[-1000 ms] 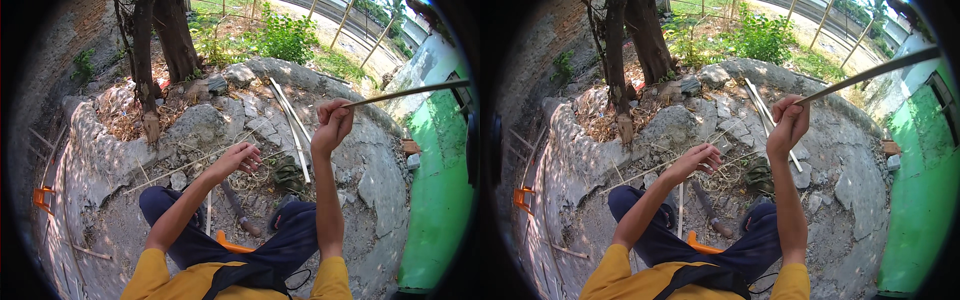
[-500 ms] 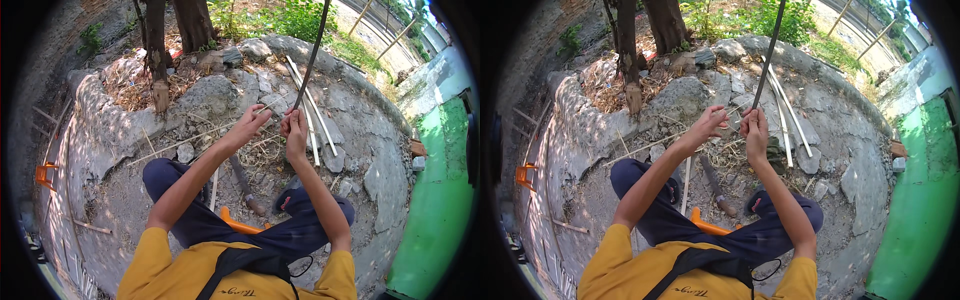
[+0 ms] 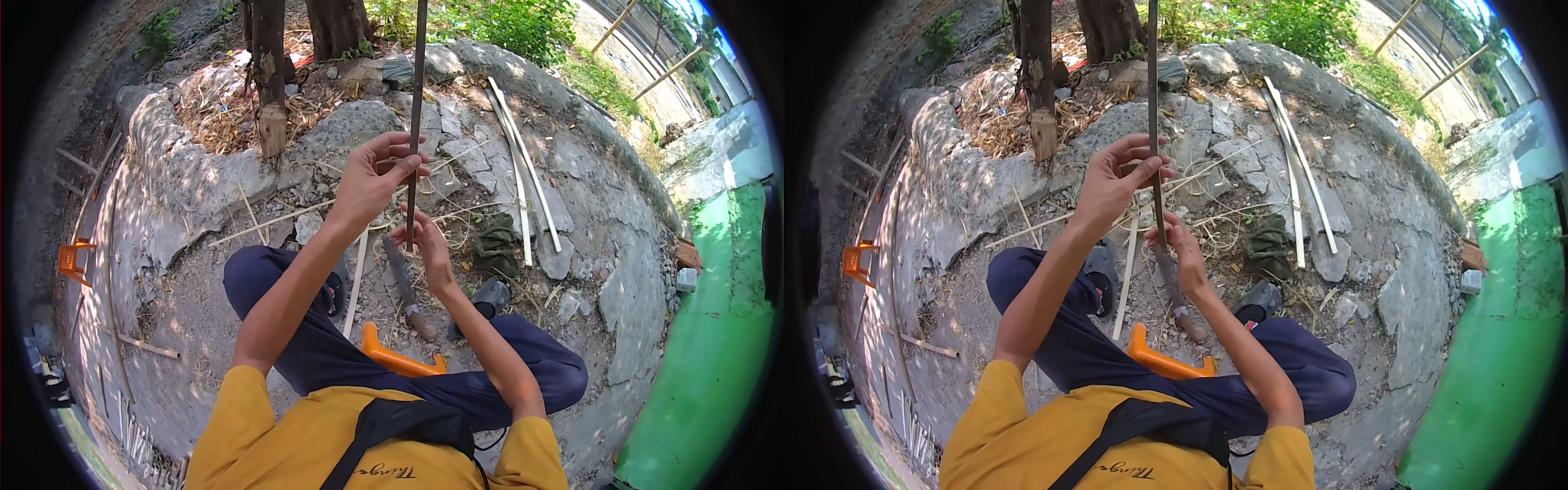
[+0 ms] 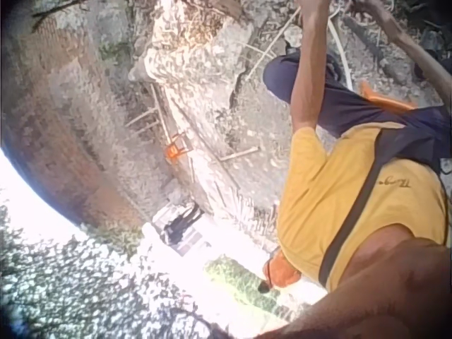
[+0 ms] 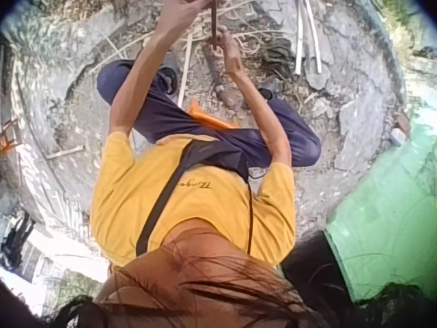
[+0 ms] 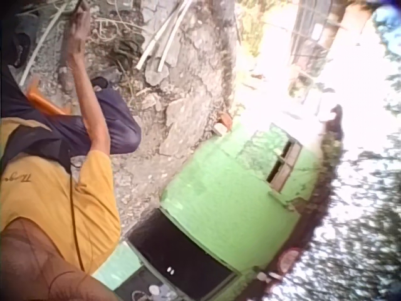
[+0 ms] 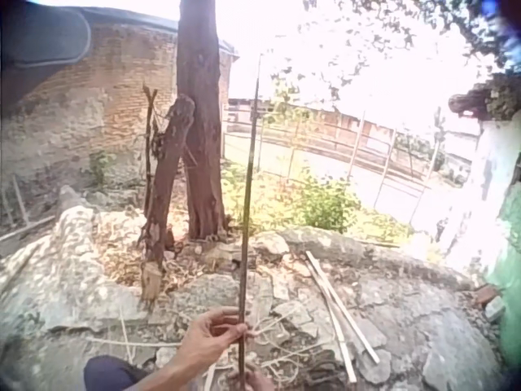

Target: The person handles and bends a bamboo strip by hand, then scrapes along the length of the strip using a knife.

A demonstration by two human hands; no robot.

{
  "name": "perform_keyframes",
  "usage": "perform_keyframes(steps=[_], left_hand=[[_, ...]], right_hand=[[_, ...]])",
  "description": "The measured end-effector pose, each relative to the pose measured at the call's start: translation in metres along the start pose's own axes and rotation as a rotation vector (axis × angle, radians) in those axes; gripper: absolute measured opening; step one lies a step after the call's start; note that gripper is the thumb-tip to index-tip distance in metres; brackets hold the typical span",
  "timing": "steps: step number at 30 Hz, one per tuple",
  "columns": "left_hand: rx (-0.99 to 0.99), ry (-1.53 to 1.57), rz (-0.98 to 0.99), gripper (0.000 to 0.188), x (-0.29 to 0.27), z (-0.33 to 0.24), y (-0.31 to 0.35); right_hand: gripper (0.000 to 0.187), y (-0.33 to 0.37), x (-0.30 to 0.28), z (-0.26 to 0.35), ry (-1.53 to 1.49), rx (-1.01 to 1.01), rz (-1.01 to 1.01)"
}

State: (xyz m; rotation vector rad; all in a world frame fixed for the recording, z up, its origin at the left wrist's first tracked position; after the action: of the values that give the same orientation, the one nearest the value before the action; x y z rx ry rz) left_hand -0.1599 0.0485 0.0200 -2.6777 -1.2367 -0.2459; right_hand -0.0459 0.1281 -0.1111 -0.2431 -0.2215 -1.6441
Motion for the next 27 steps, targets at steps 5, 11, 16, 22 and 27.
perform_keyframes(steps=[5,11,16,22,27], left_hand=[[0.019,-0.038,0.017,0.03,0.007,-0.017,0.003],[-0.016,-0.013,-0.022,0.033,-0.01,-0.024,0.012],[-0.043,0.028,-0.007,0.035,-0.007,-0.024,0.011],[-0.048,0.068,0.033,0.035,0.003,-0.028,0.011],[-0.043,0.152,0.111,0.04,0.008,-0.029,0.014]], right_hand=[[0.033,0.034,-0.147,-0.145,0.713,0.334,-0.218],[0.044,0.17,-0.158,-0.296,1.379,0.997,0.39],[0.071,0.198,-0.135,-0.311,1.241,1.079,0.413],[0.071,0.212,-0.14,-0.334,1.284,1.039,0.371],[0.07,0.2,-0.131,-0.333,1.298,1.026,0.365]])
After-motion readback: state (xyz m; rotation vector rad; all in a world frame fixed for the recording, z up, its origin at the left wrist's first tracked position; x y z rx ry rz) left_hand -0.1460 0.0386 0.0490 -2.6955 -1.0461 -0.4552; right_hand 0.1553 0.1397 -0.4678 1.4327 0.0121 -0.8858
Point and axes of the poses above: each hand's wrist, its own y-axis away from the middle knuckle, its own x-axis out of the palm, z = x × y, the point moved 10 cm from there along -y, towards the middle knuckle, and after that the axes turned 6 degrees about z, right-handed, at the moved point
